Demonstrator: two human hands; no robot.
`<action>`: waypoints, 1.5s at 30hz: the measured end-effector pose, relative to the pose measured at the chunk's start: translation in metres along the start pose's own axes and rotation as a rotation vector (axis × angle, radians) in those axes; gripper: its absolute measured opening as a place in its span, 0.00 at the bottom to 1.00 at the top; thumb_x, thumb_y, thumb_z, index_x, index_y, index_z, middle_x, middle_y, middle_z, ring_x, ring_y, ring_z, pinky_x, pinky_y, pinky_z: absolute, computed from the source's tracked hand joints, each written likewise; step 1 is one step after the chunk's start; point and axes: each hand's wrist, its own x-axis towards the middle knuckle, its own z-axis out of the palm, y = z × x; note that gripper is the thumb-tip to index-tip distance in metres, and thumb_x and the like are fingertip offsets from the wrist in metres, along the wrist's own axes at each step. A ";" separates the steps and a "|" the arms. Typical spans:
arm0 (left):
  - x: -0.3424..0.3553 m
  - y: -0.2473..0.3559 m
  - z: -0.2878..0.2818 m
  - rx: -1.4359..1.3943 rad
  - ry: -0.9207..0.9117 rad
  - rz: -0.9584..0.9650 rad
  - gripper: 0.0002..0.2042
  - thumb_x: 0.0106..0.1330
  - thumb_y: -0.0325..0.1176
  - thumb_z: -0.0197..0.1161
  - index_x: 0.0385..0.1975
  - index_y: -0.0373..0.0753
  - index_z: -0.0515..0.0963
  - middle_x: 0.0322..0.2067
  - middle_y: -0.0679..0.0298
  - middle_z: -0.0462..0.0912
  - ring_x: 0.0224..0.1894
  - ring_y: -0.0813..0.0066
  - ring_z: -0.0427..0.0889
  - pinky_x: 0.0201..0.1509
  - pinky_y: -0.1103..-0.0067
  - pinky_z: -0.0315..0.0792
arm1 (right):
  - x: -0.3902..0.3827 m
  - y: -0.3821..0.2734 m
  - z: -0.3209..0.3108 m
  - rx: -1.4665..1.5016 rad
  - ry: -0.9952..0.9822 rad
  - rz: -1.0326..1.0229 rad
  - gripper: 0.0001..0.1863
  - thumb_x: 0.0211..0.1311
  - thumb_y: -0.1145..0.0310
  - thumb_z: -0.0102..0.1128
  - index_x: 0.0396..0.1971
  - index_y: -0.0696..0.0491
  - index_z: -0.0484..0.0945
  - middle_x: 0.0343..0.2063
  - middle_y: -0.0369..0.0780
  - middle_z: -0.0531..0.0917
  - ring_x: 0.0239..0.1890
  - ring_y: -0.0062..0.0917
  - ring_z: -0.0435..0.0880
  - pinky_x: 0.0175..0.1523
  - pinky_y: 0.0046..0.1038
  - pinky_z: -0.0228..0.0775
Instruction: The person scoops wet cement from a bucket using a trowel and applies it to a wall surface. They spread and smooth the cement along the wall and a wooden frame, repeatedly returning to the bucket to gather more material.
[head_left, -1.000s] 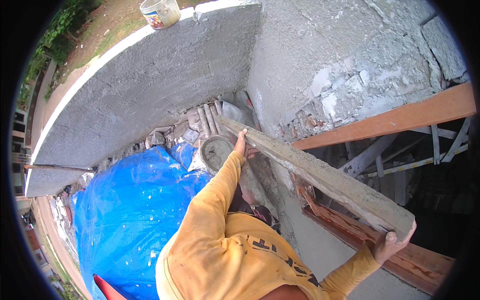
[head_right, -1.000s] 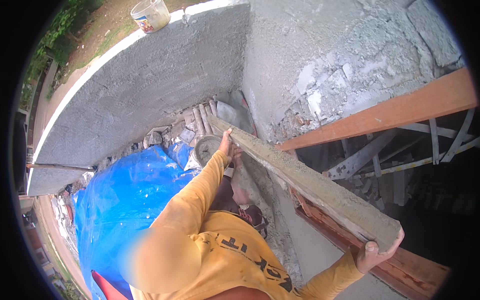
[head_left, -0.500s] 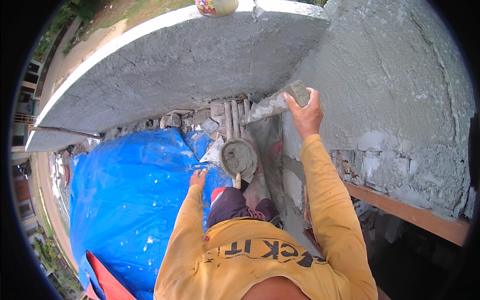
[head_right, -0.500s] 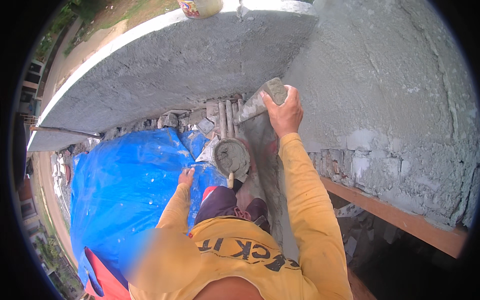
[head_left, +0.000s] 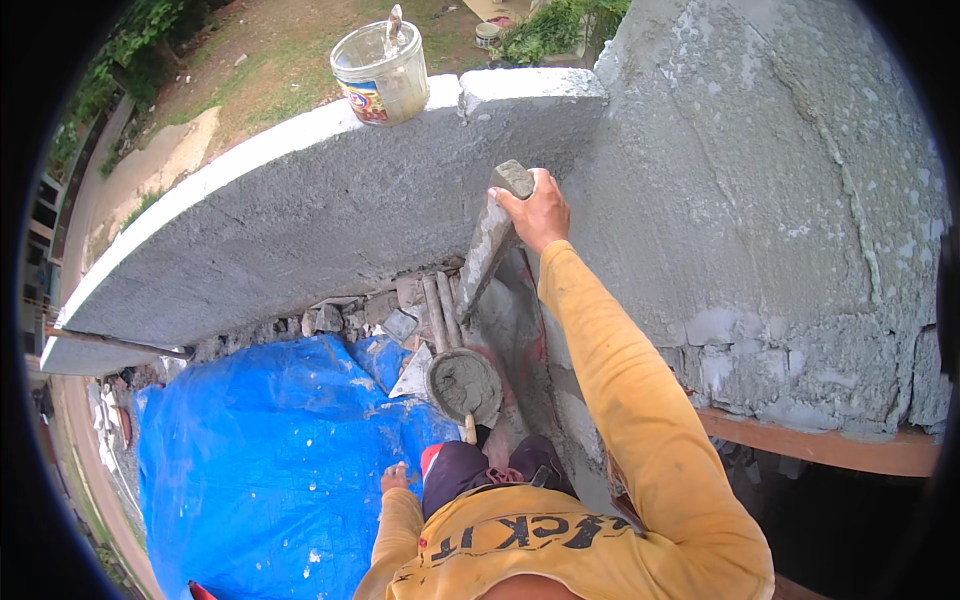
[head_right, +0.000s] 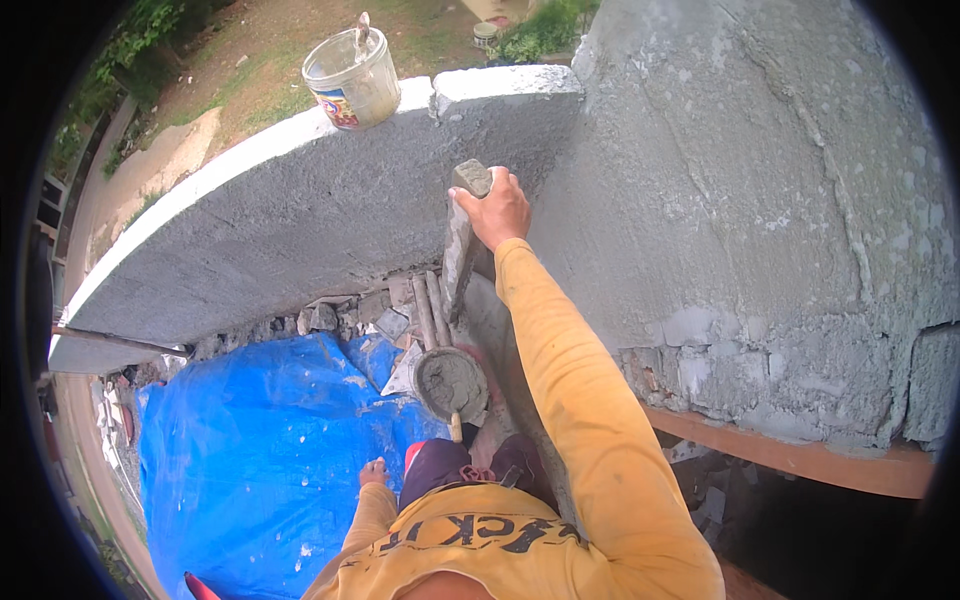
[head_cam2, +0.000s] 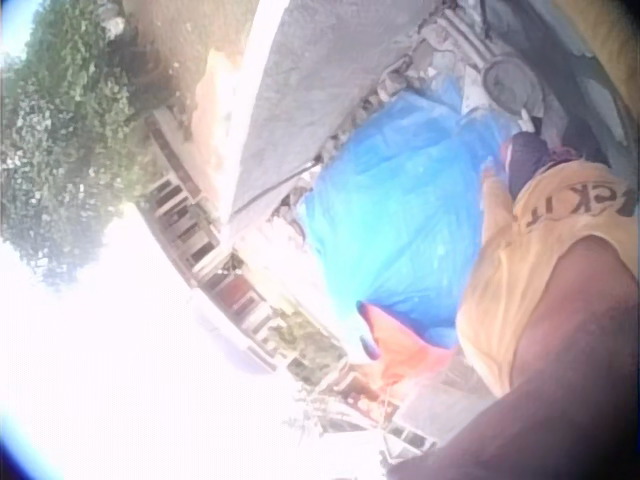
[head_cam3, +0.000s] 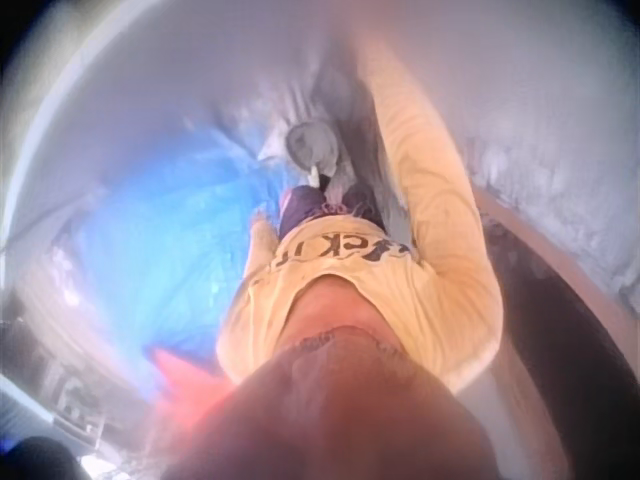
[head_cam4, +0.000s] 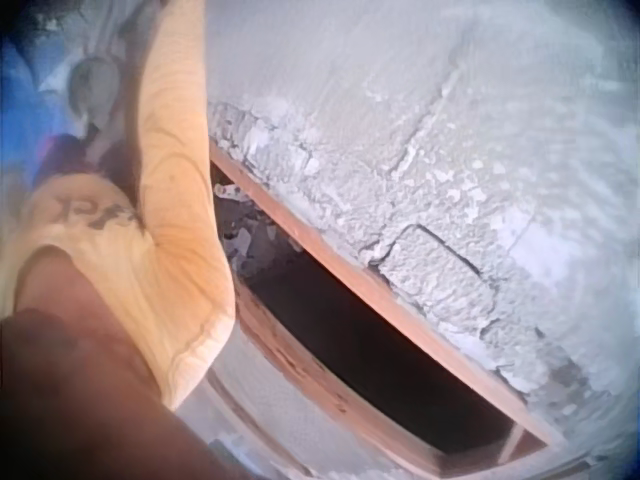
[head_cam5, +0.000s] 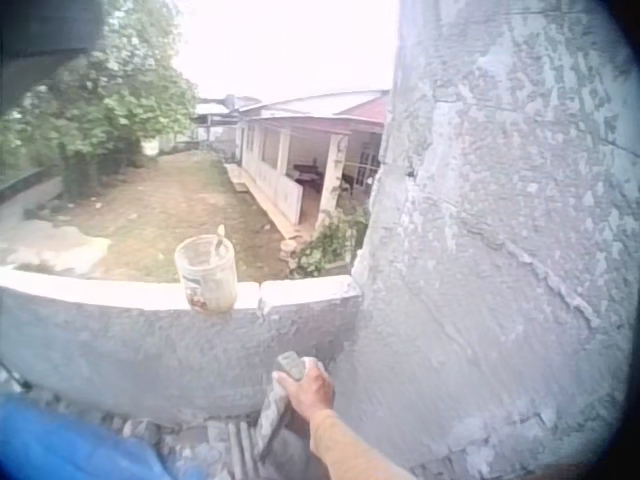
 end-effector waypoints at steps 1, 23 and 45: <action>-0.005 0.022 0.002 -0.094 -0.005 0.059 0.21 0.60 0.47 0.61 0.38 0.31 0.78 0.29 0.55 0.83 0.28 0.68 0.82 0.32 0.71 0.74 | 0.011 -0.001 0.002 0.013 -0.046 -0.007 0.34 0.46 0.47 0.67 0.46 0.57 0.70 0.45 0.47 0.77 0.48 0.40 0.76 0.53 0.38 0.67; -0.003 -0.008 -0.043 0.117 -0.009 0.080 0.27 0.56 0.33 0.66 0.54 0.29 0.65 0.34 0.51 0.79 0.19 0.64 0.81 0.17 0.71 0.71 | -0.144 0.061 -0.004 0.744 -0.772 0.026 0.38 0.56 0.48 0.58 0.59 0.61 0.65 0.54 0.51 0.74 0.57 0.37 0.74 0.62 0.29 0.61; -0.269 0.214 0.069 0.717 -0.964 1.249 0.10 0.64 0.35 0.58 0.36 0.33 0.77 0.45 0.48 0.78 0.58 0.53 0.71 0.54 0.67 0.69 | -0.802 0.312 -0.158 0.262 -0.290 1.350 0.25 0.56 0.52 0.61 0.42 0.60 0.79 0.31 0.45 0.84 0.33 0.29 0.83 0.40 0.31 0.72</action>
